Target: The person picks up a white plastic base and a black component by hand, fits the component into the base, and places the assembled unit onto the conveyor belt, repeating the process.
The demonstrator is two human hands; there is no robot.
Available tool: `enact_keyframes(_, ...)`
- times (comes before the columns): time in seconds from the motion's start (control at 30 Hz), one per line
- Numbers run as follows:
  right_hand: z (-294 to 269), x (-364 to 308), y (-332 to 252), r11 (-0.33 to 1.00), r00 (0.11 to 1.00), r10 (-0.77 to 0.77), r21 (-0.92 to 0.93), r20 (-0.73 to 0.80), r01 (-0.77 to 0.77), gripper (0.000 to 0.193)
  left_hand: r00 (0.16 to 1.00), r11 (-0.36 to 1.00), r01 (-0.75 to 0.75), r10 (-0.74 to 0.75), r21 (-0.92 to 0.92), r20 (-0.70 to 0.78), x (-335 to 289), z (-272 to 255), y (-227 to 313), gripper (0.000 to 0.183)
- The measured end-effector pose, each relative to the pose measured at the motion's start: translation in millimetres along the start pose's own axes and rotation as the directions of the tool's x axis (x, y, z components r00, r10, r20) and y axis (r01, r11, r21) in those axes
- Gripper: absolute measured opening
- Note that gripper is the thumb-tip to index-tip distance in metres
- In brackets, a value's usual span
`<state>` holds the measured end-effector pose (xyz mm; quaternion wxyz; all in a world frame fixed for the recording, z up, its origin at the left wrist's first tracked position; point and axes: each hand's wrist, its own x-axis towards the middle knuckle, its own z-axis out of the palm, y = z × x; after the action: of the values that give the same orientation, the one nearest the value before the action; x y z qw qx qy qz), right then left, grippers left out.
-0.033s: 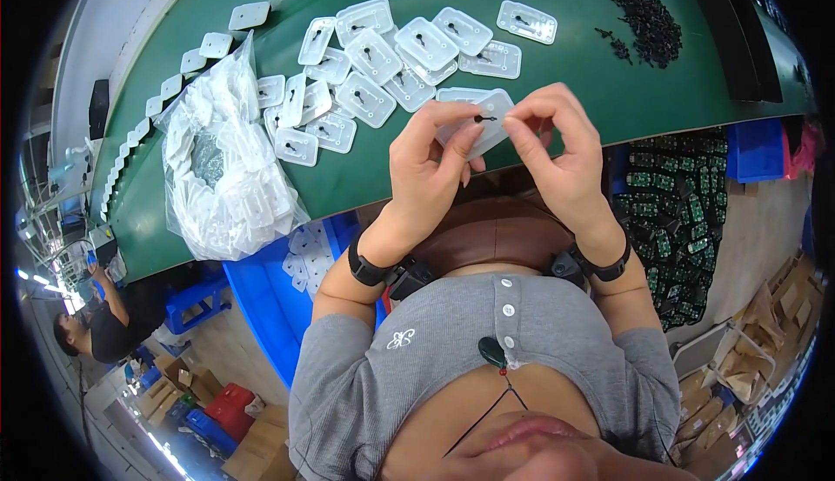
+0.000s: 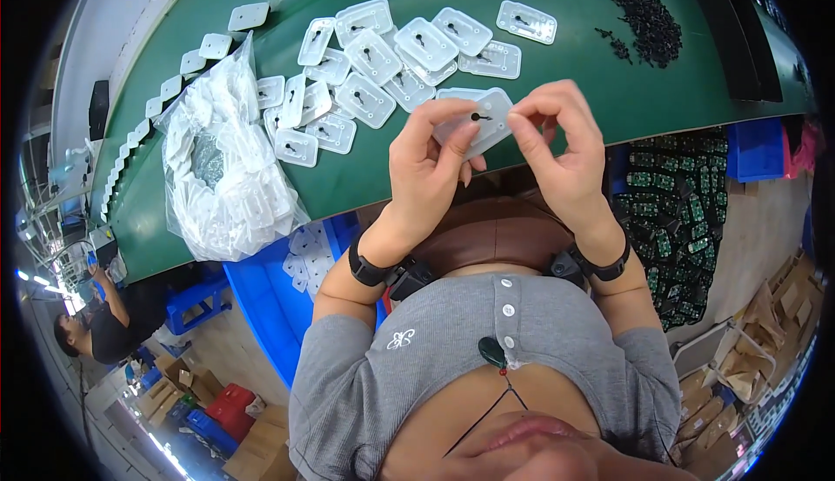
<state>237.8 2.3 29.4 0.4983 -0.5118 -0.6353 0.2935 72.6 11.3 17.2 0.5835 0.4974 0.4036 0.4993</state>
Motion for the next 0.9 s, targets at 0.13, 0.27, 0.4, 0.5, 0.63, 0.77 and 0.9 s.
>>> enact_keyframes(0.13,3.5,2.9,5.5,0.997,0.986,-0.074,-0.013,-0.146,0.073,0.010,0.996,0.995,-0.063,0.058,0.075,0.068,5.0,-3.8,-5.4,0.012)
enact_keyframes(0.27,10.6,0.7,9.7,0.997,0.992,-0.071,-0.008,-0.102,0.071,0.016,0.997,0.997,-0.026,0.021,0.072,0.070,9.1,-3.3,-6.2,0.013)
enact_keyframes(0.4,13.4,2.7,12.4,1.000,0.994,-0.015,-0.006,-0.106,0.014,0.016,0.998,0.999,0.049,-0.049,-0.021,0.039,14.9,-4.1,-12.0,0.013)
enact_keyframes(0.5,15.3,3.8,16.2,0.981,0.987,-0.145,-0.139,-0.073,0.134,0.017,0.995,0.998,-0.029,0.024,0.047,0.092,14.9,-5.3,-14.1,0.018)
enact_keyframes(0.63,19.6,5.0,18.8,0.977,0.986,-0.137,-0.174,-0.092,0.120,0.018,0.994,0.995,-0.095,0.093,0.024,0.053,17.4,2.3,-12.7,0.028)
enact_keyframes(0.77,15.2,4.8,18.9,0.997,0.999,0.014,-0.081,-0.040,-0.018,0.014,0.995,0.993,-0.069,0.075,-0.091,0.063,18.2,0.4,-8.6,0.046)
enact_keyframes(0.9,9.9,5.3,20.9,0.998,0.999,0.027,0.063,-0.016,-0.026,0.013,0.982,0.993,0.109,-0.113,0.032,0.148,22.9,-10.0,-5.6,0.047)
